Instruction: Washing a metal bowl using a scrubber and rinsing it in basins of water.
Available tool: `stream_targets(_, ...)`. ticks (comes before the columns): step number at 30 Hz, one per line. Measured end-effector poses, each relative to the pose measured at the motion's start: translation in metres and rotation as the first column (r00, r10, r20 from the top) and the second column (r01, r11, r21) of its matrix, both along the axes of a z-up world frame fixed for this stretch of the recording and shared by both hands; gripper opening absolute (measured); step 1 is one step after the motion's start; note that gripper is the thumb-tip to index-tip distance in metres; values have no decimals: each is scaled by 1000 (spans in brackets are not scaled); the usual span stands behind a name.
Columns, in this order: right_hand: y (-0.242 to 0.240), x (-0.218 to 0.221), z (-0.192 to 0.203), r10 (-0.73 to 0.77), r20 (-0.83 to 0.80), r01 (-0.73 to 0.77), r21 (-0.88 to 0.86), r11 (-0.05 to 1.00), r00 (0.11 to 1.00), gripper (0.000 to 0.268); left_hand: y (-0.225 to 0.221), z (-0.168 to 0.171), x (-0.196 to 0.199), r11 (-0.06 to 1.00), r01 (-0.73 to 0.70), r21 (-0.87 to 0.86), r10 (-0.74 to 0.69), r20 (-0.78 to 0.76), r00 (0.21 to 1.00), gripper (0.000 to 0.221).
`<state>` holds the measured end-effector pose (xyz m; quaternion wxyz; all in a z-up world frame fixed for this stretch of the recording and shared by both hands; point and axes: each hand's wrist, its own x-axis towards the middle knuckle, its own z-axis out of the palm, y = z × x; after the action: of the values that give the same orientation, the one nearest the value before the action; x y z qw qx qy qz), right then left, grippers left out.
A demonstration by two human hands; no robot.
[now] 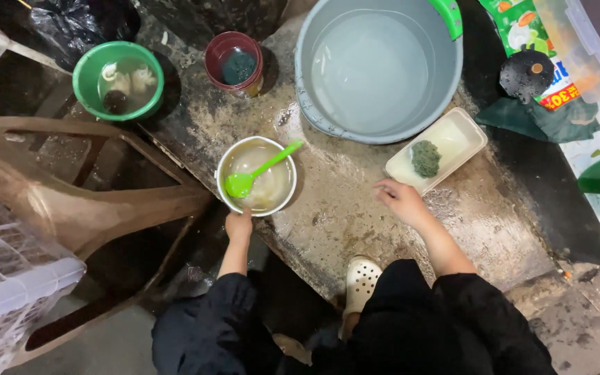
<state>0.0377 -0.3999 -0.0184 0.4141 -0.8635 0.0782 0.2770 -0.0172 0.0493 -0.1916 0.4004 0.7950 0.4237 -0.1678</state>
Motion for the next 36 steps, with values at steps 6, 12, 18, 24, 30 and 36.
stream_targets(6, 119, 38, 19, 610, 240, -552, -270, 789, 755, 28, -45, 40, -21, 997, 59, 46, -60, 38, 997, 38)
stream_targets(12, 187, 67, -49, 841, 426, -390, -750, 534, 334, 34, -60, 78, -12, 998, 51, -35, -51, -5, 999, 39)
stream_targets(18, 182, 92, -165, 839, 304, -451, -733, 509, 452, 17, -67, 110, 23, 996, 29, -82, -22, 80, 997, 30)
stream_targets(24, 153, 107, -135, 762, 405, -474, -608, 637, 506, 35, -66, 138, 59, 974, 4, -228, 24, 122, 992, 27)
stream_targets(30, 137, 123, -142, 820, 510, -131, -823, 553, 261, 47, -86, 154, 81, 927, -24, -373, 135, 275, 952, 27)
stream_targets(36, 137, 65, -22, 725, 7, -588, -580, 564, 689, 39, -100, 154, 93, 988, 132, -84, -100, 311, 945, 31)
